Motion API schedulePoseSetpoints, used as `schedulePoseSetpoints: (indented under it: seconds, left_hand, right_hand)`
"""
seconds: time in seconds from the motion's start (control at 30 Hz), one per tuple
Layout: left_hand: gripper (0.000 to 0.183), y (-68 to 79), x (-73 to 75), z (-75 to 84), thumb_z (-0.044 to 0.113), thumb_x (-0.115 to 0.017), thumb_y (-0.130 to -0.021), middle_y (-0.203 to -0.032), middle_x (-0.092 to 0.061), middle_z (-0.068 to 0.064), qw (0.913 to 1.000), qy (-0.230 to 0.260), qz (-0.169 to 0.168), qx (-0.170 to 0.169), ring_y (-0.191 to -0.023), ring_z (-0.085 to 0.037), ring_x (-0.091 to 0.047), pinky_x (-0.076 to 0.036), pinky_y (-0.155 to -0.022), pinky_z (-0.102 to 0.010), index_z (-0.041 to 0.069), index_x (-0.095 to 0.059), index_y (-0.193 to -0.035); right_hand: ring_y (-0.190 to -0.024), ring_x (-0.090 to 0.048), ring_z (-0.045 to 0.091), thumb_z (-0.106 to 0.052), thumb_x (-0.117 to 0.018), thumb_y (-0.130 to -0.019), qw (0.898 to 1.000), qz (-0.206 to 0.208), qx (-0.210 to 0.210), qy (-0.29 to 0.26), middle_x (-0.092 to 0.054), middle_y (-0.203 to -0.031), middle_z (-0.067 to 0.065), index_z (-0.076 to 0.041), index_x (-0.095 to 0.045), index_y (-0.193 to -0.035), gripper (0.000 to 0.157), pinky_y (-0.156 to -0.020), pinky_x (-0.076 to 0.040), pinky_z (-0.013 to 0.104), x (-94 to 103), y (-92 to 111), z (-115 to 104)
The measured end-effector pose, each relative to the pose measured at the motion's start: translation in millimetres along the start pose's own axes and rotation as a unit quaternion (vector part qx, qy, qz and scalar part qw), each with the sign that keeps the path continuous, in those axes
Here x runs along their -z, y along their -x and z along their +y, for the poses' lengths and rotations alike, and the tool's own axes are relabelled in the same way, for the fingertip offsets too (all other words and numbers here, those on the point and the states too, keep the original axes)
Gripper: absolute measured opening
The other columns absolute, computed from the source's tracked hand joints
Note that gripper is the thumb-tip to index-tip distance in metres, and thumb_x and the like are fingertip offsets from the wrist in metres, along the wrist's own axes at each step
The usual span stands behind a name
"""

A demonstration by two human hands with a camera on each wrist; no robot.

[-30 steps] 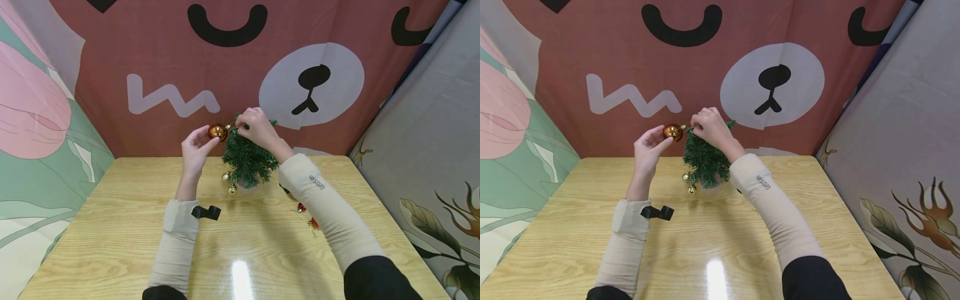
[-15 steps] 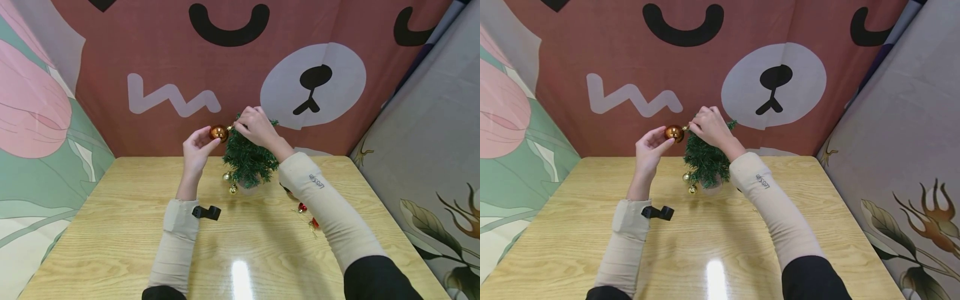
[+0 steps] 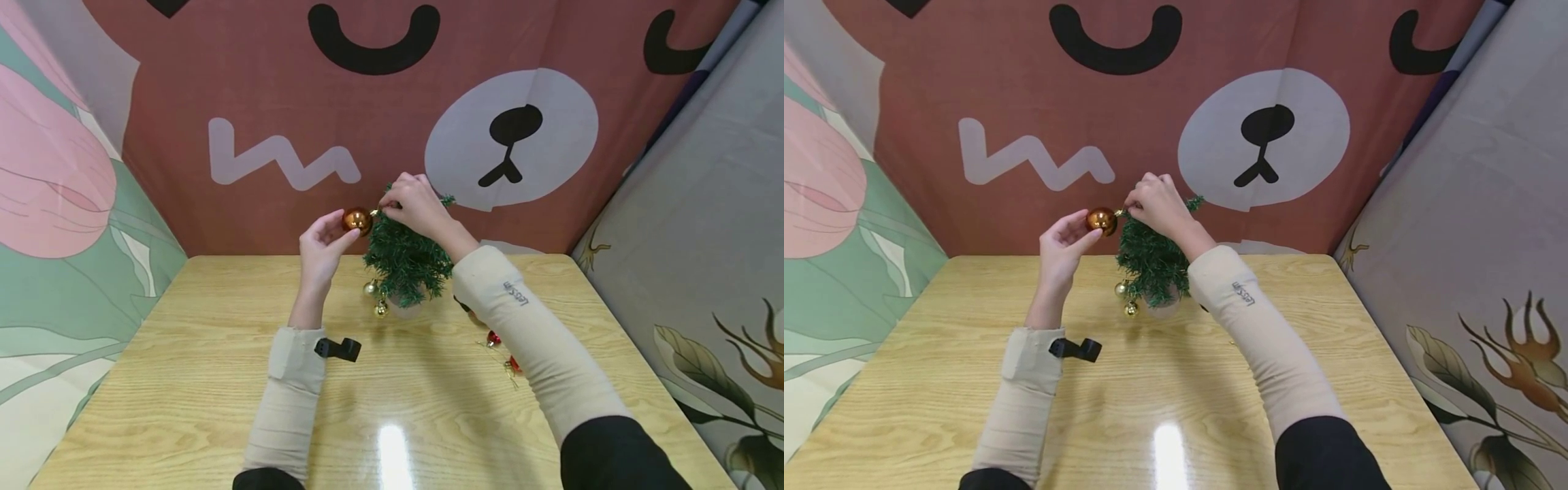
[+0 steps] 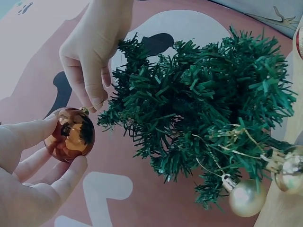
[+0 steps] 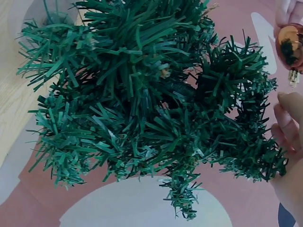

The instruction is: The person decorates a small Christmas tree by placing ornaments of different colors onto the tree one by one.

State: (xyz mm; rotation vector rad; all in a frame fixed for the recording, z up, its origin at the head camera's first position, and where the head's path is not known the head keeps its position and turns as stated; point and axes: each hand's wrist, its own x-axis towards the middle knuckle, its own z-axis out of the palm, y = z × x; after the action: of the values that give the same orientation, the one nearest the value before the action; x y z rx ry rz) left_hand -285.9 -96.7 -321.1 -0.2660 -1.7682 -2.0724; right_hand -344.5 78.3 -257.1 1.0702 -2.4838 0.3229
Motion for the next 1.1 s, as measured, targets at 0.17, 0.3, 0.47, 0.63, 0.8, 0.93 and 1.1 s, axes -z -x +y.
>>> schedulePoseSetpoints:
  seconds: [0.17,0.3,0.47,0.63,0.8,0.93,1.1]
  left_hand:
    - [0.038,-0.1,-0.5,-4.3,-0.004,-0.066,-0.077,-0.108,-0.057,-0.018,1.0,0.003,0.001,-0.001,-0.086,-0.014,-0.056,-0.047,-0.073,-0.021,-0.007,-0.056,-0.113]
    - [0.037,-0.4,-0.1,-7.9,-0.004,-0.066,-0.077,-0.108,-0.057,-0.018,0.9999,0.004,0.008,0.007,-0.084,-0.012,-0.056,-0.047,-0.072,-0.02,-0.007,-0.056,-0.113]
    - [0.038,-0.1,0.3,-9.7,-0.004,-0.066,-0.077,-0.109,-0.057,-0.019,0.9998,0.001,0.014,0.012,-0.084,-0.012,-0.056,-0.047,-0.073,-0.021,-0.007,-0.056,-0.114]
    - [0.037,0.0,0.4,-11.5,-0.003,-0.067,-0.077,-0.108,-0.058,-0.017,0.9997,-0.005,0.019,0.015,-0.084,-0.012,-0.056,-0.046,-0.071,-0.02,-0.006,-0.057,-0.113]
    - [0.037,-1.0,0.2,-14.5,-0.004,-0.066,-0.077,-0.105,-0.058,-0.016,0.9996,-0.002,0.023,0.018,-0.083,-0.012,-0.056,-0.047,-0.071,-0.02,-0.008,-0.056,-0.112]
    - [0.037,-1.9,-0.6,-17.5,-0.006,-0.066,-0.076,-0.103,-0.059,-0.016,0.9995,0.001,0.027,0.017,-0.081,-0.01,-0.056,-0.046,-0.072,-0.019,-0.008,-0.056,-0.111]
    - [0.039,-1.4,-1.9,-20.4,-0.007,-0.066,-0.076,-0.104,-0.058,-0.018,0.9995,0.006,0.029,0.015,-0.082,-0.013,-0.056,-0.046,-0.076,-0.022,-0.008,-0.055,-0.113]
  right_hand:
    - [-0.081,-0.047,0.018,-0.014,-0.061,-0.085,0.999,-0.033,-0.022,0.013,-0.063,-0.081,0.001,-0.01,-0.071,-0.094,0.014,-0.082,-0.032,0.04,1.6,-3.6,-3.6]
    - [-0.082,-0.046,0.018,-0.016,-0.061,-0.085,0.996,-0.07,-0.041,0.023,-0.063,-0.083,0.001,-0.009,-0.07,-0.099,0.017,-0.077,-0.03,0.038,2.6,-7.6,-8.2]
    - [-0.083,-0.047,0.018,-0.016,-0.062,-0.085,0.993,-0.101,-0.059,0.029,-0.065,-0.088,0.001,-0.009,-0.07,-0.1,0.018,-0.072,-0.03,0.036,3.2,-12.2,-11.8]
    - [-0.086,-0.05,0.02,-0.015,-0.062,-0.085,0.99,-0.123,-0.063,0.039,-0.065,-0.096,0.004,-0.009,-0.07,-0.1,0.018,-0.072,-0.036,0.035,3.8,-16.5,-14.0]
    - [-0.087,-0.051,0.022,-0.016,-0.062,-0.085,0.989,-0.128,-0.068,0.043,-0.065,-0.096,0.005,-0.008,-0.07,-0.098,0.017,-0.073,-0.042,0.034,3.6,-18.2,-14.6]
    - [-0.087,-0.048,0.021,-0.021,-0.064,-0.084,0.987,-0.124,-0.079,0.06,-0.062,-0.093,0.004,-0.011,-0.071,-0.095,0.017,-0.074,-0.04,0.036,3.0,-17.4,-14.0]
    - [-0.085,-0.043,0.021,-0.025,-0.065,-0.083,0.986,-0.119,-0.098,0.07,-0.058,-0.091,0.003,-0.012,-0.071,-0.095,0.019,-0.075,-0.037,0.036,1.8,-16.5,-14.8]
